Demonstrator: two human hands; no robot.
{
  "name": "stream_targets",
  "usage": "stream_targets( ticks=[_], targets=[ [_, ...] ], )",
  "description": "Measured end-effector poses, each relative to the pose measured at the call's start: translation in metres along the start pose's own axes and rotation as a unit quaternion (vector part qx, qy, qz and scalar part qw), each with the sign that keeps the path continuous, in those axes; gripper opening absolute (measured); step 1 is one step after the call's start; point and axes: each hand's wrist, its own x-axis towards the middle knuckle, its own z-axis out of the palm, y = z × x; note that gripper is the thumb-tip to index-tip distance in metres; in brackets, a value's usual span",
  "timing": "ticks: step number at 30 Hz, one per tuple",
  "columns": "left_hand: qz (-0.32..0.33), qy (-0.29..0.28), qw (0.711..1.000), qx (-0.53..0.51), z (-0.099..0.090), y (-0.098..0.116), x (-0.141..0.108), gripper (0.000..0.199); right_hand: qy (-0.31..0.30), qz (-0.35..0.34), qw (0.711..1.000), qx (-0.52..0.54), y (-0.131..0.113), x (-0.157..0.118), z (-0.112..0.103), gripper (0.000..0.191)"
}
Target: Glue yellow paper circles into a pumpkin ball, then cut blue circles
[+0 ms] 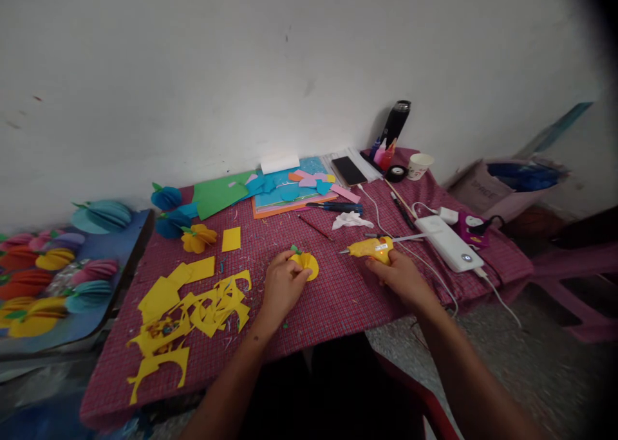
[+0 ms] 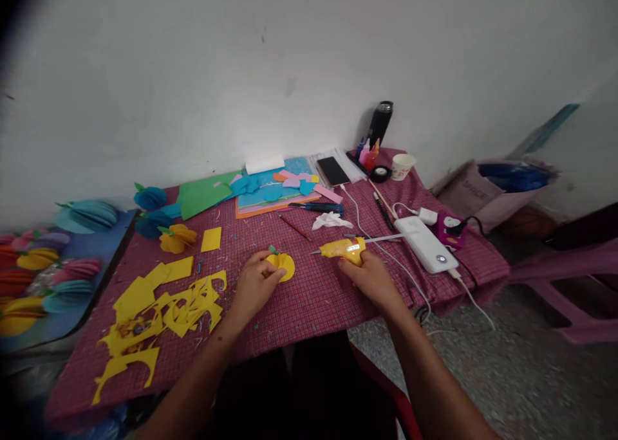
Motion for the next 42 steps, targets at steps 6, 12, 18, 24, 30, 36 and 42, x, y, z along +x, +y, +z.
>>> stream_targets(
  ticks=[6,12,18,24,30,36,42],
  targets=[
    [0.026,-0.005,1.000,0.004,-0.003,0.002,0.000,0.029,-0.016,0.003,1.000,0.008,-0.018,-0.004,0.010,0.029],
    [0.037,-0.010,0.996,0.075,-0.001,0.006,-0.001,0.015,-0.005,-0.027,0.998,-0.059,-0.023,-0.003,0.013,0.029],
    [0.046,-0.003,0.986,0.163,0.002,0.018,-0.004,0.004,0.016,-0.076,0.989,-0.125,-0.022,0.000,0.017,0.027],
    [0.052,-0.009,0.981,0.186,0.004,0.021,-0.005,0.006,0.047,-0.089,0.940,-0.326,-0.029,0.002,0.029,0.033],
    [0.056,-0.022,0.980,0.190,0.002,0.022,-0.006,0.011,0.057,-0.119,0.899,-0.419,-0.044,-0.004,0.038,0.036],
    [0.059,-0.021,0.981,0.182,0.003,0.020,-0.008,0.012,0.046,-0.134,0.883,-0.447,-0.051,-0.005,0.040,0.032],
    [0.068,-0.025,0.982,0.172,0.003,0.018,-0.009,0.014,0.050,-0.157,0.870,-0.465,-0.050,-0.006,0.039,0.033]
  ],
)
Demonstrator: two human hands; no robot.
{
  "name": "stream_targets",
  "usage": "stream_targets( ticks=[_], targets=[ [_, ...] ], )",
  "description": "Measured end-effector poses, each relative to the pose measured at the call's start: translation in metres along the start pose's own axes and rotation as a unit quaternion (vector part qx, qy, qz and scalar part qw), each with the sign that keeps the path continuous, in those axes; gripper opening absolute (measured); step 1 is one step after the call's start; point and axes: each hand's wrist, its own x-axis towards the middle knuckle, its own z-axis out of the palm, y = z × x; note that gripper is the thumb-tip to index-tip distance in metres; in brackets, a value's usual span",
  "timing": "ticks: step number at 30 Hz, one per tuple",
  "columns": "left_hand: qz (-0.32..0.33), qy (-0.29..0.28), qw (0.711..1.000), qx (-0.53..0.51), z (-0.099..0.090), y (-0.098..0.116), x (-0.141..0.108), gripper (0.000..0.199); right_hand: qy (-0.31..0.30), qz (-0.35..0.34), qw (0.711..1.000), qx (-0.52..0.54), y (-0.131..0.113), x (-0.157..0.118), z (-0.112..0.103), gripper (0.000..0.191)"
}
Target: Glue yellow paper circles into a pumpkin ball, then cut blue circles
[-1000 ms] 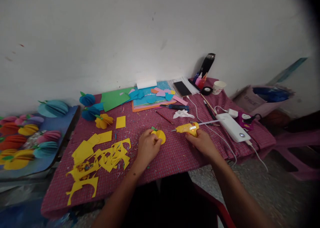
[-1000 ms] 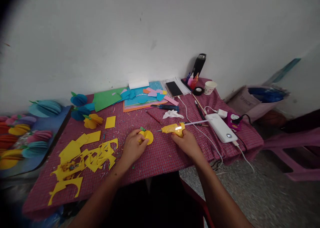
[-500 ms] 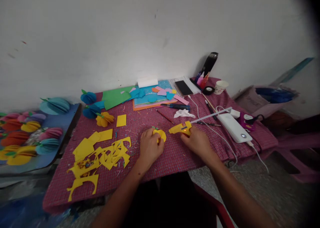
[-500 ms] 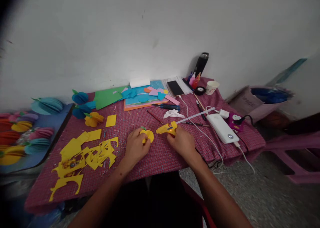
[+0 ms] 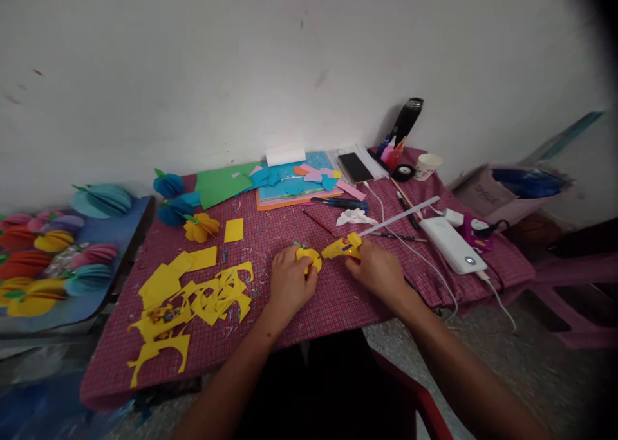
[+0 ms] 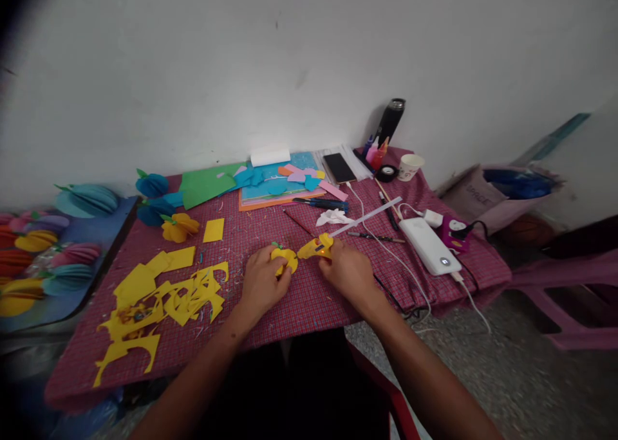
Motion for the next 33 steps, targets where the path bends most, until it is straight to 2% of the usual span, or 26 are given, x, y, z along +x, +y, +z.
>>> stream_targets(
  ticks=[10,21,33],
  targets=[
    [0.001,-0.003,1.000,0.000,-0.001,0.001,0.000,0.015,0.005,-0.029,1.000,-0.010,0.001,-0.005,-0.007,0.028],
    [0.005,-0.004,1.000,0.006,-0.001,0.000,0.000,0.015,0.007,-0.054,0.999,0.001,-0.006,0.007,-0.015,0.027],
    [0.003,-0.011,1.000,0.000,-0.003,0.002,0.000,0.014,-0.020,-0.073,0.997,-0.008,-0.004,0.000,-0.024,0.023]
  ],
)
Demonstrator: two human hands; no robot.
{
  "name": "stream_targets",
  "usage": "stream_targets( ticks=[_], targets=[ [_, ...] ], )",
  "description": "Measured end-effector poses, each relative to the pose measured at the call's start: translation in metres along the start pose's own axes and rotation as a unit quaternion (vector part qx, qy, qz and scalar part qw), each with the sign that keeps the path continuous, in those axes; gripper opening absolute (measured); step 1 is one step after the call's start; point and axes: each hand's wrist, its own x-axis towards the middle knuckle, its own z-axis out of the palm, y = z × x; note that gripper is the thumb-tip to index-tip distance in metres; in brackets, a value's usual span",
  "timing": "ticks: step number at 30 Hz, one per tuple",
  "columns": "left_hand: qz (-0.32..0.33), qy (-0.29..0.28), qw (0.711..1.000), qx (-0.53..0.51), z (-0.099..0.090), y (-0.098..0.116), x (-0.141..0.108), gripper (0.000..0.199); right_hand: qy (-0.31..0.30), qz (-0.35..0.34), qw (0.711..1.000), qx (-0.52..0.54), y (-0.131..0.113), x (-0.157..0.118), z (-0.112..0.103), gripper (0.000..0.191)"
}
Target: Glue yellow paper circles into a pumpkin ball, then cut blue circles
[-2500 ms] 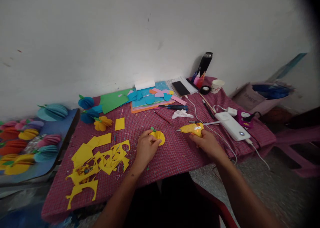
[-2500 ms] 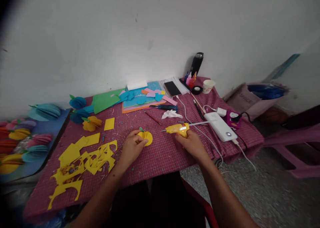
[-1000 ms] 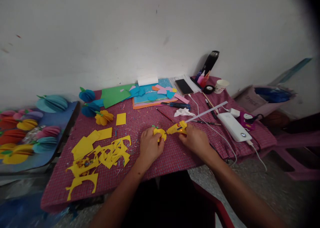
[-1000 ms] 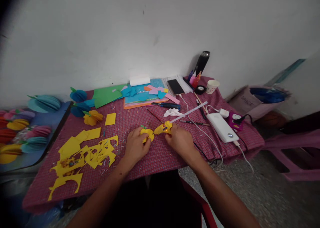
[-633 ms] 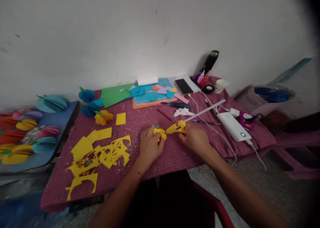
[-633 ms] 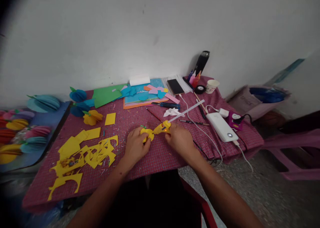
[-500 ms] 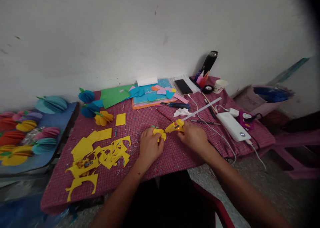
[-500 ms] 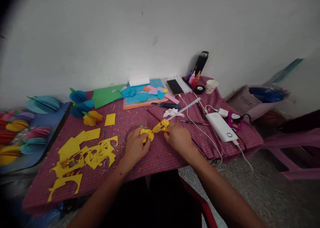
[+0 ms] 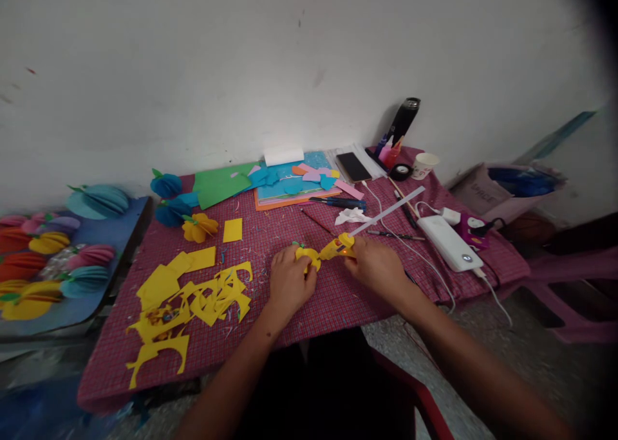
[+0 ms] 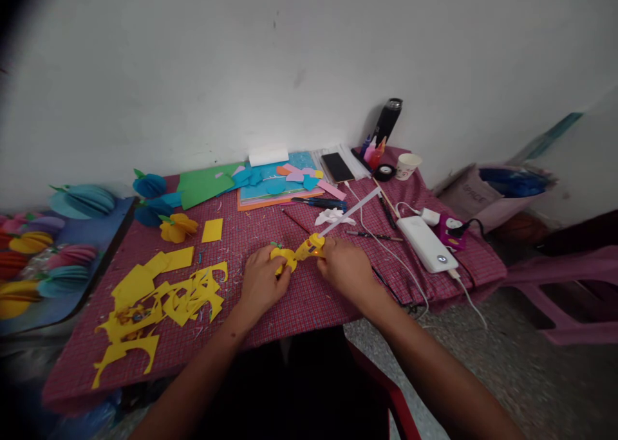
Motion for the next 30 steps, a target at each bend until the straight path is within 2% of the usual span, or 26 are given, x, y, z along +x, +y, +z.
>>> stream_targets(
  ticks=[8,13,16,20,25,30],
  targets=[
    [0.000,0.005,1.000,-0.005,0.001,0.001,-0.001,0.015,-0.006,0.006,1.000,0.015,0.001,-0.008,0.000,0.025],
    [0.005,0.010,1.000,-0.013,0.001,-0.001,-0.001,0.019,0.000,0.065,0.996,0.054,0.024,-0.013,0.011,0.029],
    [0.003,0.006,1.000,0.000,0.002,-0.002,0.000,0.019,0.000,0.113,0.987,0.117,0.045,-0.014,0.022,0.031],
    [0.002,0.017,1.000,0.016,0.003,0.001,0.002,0.014,0.013,0.153,0.957,0.246,0.063,-0.016,0.036,0.031],
    [0.014,0.021,0.999,0.026,0.001,0.004,0.003,0.014,0.018,0.171,0.941,0.291,0.063,-0.017,0.041,0.031],
    [0.014,0.015,0.999,0.043,0.001,0.005,0.002,0.016,0.007,0.169,0.942,0.289,0.060,-0.017,0.038,0.029]
  ],
)
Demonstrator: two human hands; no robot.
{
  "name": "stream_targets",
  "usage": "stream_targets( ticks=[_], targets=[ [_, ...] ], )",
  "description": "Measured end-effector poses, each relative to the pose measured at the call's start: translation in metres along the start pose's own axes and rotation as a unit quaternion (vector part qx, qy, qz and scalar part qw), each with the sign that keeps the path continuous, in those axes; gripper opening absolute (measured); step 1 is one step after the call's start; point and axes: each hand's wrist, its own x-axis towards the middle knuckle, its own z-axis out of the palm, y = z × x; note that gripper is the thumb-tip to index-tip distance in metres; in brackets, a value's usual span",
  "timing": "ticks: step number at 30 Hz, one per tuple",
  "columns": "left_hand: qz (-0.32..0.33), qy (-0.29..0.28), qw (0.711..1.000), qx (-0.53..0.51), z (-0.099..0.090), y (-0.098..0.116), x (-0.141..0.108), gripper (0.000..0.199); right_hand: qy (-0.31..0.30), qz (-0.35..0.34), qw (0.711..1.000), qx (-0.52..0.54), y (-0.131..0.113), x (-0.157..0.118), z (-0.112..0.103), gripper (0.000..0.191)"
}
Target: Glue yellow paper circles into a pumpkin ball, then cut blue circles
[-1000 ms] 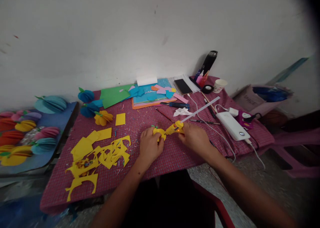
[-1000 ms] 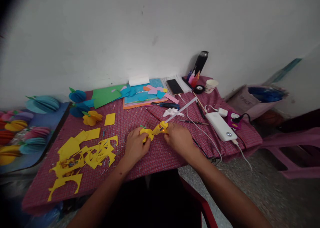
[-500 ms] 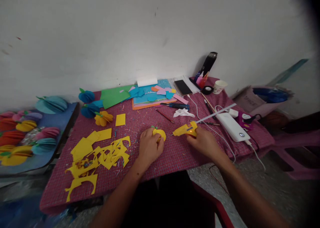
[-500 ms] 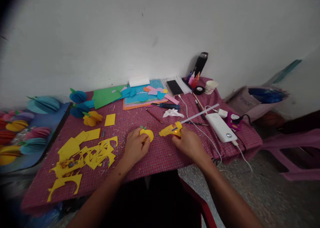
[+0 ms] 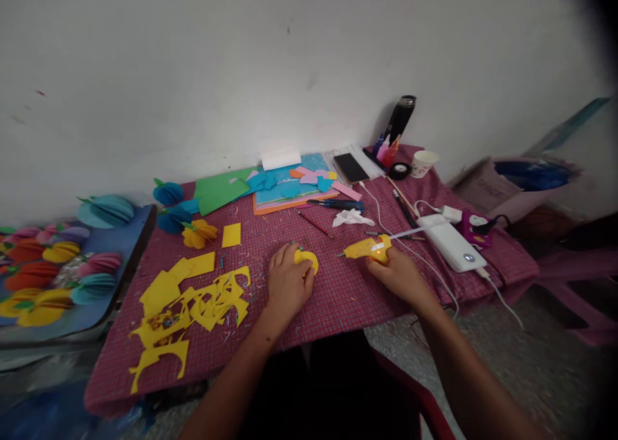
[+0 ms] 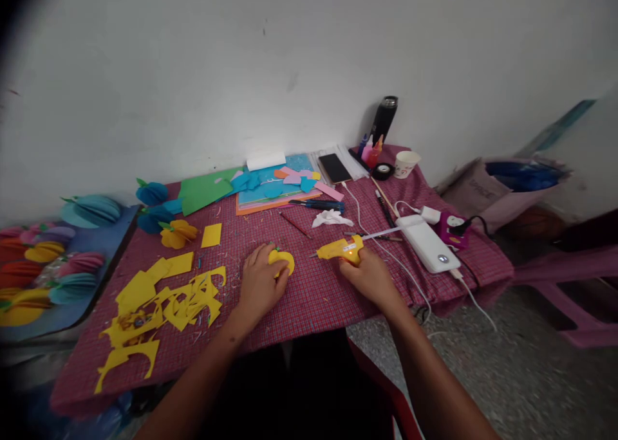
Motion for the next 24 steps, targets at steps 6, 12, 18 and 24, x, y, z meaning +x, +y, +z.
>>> stream_targets(
  ticks=[6,12,18,24],
  targets=[
    [0.006,-0.009,1.000,0.010,-0.0021,0.0025,-0.0003,0.022,-0.009,-0.006,1.000,0.003,0.0003,0.0003,0.0001,0.030],
    [0.000,-0.012,1.000,0.015,-0.0011,0.0028,-0.0019,0.026,-0.006,-0.005,1.000,-0.006,0.0000,0.0001,0.0003,0.030],
    [0.005,-0.009,1.000,0.011,-0.0008,0.0032,-0.0013,0.021,-0.006,-0.004,1.000,-0.010,0.0027,0.0017,0.0026,0.030],
    [0.005,-0.005,1.000,-0.002,0.0030,0.0015,-0.0014,0.017,-0.007,-0.012,1.000,-0.006,0.0030,0.0016,0.0024,0.030]
  ],
)
